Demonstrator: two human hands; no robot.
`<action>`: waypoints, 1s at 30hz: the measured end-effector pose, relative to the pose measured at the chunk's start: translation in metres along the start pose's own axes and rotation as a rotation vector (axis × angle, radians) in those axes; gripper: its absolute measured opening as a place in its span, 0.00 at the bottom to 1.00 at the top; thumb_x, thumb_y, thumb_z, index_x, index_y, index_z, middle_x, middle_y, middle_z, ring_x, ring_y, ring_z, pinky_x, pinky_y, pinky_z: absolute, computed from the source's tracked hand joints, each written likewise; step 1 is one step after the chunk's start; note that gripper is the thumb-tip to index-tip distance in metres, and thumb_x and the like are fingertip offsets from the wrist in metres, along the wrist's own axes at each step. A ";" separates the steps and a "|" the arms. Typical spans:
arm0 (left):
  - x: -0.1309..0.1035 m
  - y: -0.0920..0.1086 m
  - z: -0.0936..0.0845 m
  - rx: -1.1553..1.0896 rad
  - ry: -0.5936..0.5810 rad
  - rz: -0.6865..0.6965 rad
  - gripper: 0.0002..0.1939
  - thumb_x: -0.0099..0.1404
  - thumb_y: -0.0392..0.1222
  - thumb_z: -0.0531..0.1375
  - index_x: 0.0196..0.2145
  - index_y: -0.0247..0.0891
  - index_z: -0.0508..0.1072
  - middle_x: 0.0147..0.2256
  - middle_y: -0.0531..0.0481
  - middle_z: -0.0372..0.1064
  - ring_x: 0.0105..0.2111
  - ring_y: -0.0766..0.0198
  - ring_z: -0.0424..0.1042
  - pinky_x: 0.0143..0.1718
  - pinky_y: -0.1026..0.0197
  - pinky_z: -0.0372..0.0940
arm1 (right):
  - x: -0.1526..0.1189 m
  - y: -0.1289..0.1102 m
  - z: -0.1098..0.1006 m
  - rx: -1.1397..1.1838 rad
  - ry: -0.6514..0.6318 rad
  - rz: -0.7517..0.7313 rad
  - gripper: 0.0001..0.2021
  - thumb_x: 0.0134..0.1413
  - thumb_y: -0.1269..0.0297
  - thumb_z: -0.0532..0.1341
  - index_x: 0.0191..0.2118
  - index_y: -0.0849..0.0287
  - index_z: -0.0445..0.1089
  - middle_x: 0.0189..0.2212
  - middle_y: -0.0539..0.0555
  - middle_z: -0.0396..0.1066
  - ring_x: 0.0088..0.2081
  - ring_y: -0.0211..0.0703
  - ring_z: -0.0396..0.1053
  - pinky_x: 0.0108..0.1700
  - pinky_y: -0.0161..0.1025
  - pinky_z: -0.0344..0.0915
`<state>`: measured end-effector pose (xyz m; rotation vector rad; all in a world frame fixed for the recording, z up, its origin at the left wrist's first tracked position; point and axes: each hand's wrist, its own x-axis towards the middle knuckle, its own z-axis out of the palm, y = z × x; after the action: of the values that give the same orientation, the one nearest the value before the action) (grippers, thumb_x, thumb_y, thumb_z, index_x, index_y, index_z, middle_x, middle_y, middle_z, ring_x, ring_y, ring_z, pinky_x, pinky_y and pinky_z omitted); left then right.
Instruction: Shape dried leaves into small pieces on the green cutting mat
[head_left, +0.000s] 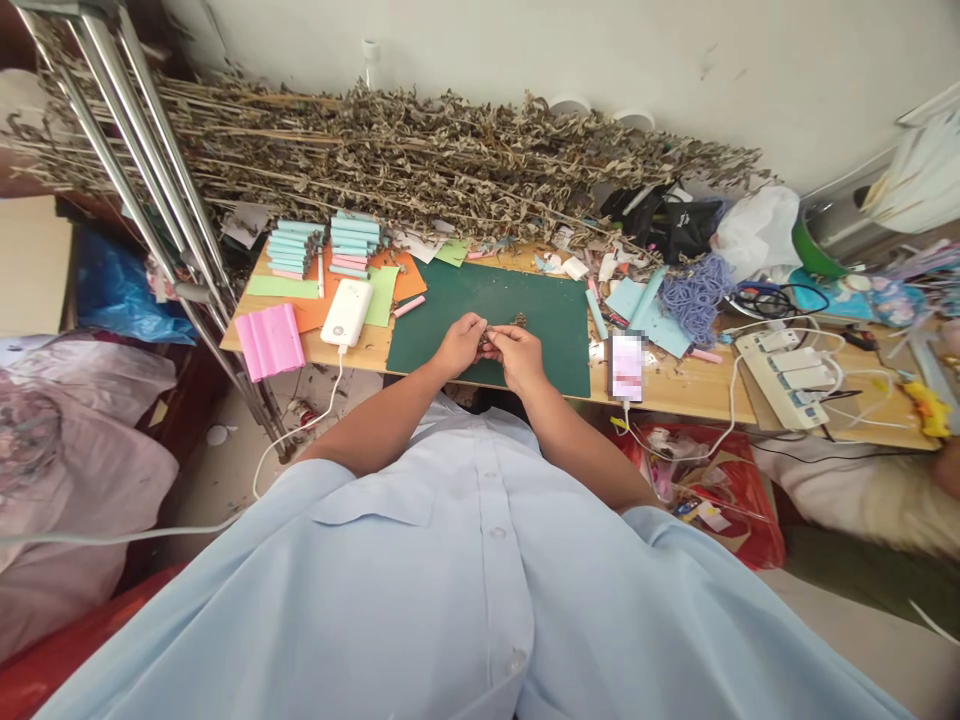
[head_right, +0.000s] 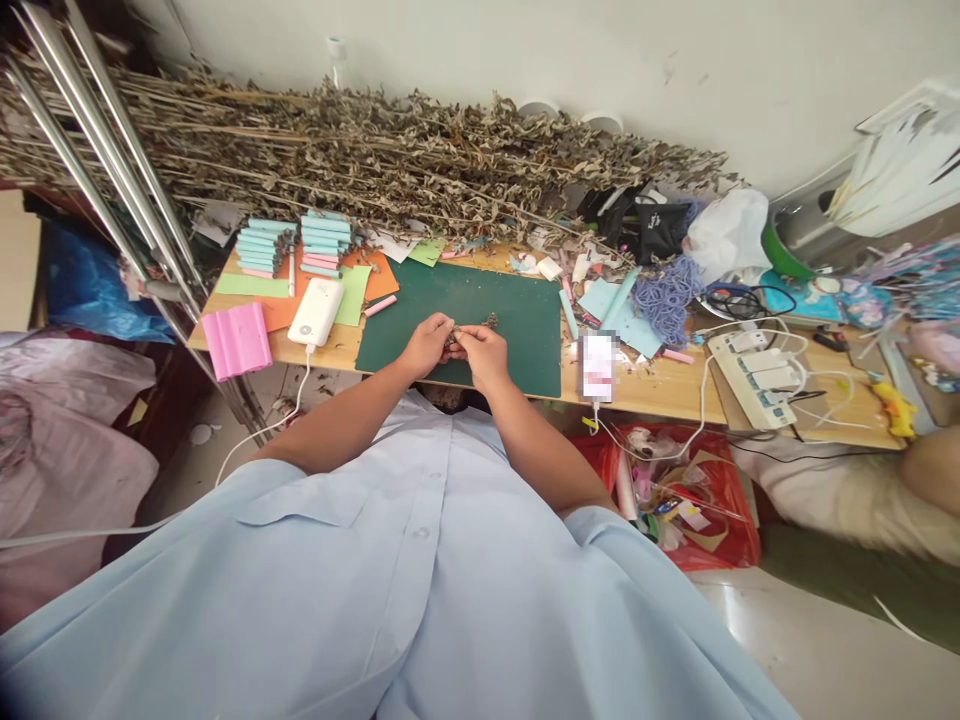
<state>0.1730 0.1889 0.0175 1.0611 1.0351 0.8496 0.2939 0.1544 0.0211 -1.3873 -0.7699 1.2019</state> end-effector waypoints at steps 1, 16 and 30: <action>0.000 0.000 0.000 -0.014 -0.002 -0.006 0.11 0.76 0.44 0.54 0.33 0.40 0.62 0.20 0.60 0.58 0.15 0.72 0.59 0.18 0.70 0.54 | 0.000 0.001 0.000 0.011 -0.003 -0.008 0.12 0.44 0.56 0.71 0.34 0.57 0.77 0.25 0.50 0.77 0.28 0.42 0.75 0.34 0.42 0.77; -0.001 0.001 0.002 -0.042 -0.082 0.054 0.17 0.76 0.44 0.55 0.29 0.40 0.58 0.17 0.60 0.55 0.14 0.72 0.58 0.16 0.70 0.53 | -0.004 -0.008 -0.003 -0.624 0.065 -0.392 0.07 0.54 0.61 0.63 0.32 0.55 0.78 0.30 0.54 0.79 0.34 0.48 0.77 0.45 0.46 0.75; 0.000 -0.001 0.001 0.020 -0.028 0.048 0.15 0.76 0.45 0.54 0.31 0.40 0.59 0.18 0.59 0.57 0.15 0.71 0.59 0.17 0.70 0.52 | -0.011 -0.009 -0.006 -0.400 -0.043 -0.247 0.16 0.52 0.50 0.66 0.38 0.55 0.82 0.33 0.54 0.82 0.34 0.50 0.80 0.40 0.46 0.80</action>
<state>0.1743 0.1884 0.0162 1.1151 1.0004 0.8622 0.2984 0.1443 0.0321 -1.5343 -1.2232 0.9168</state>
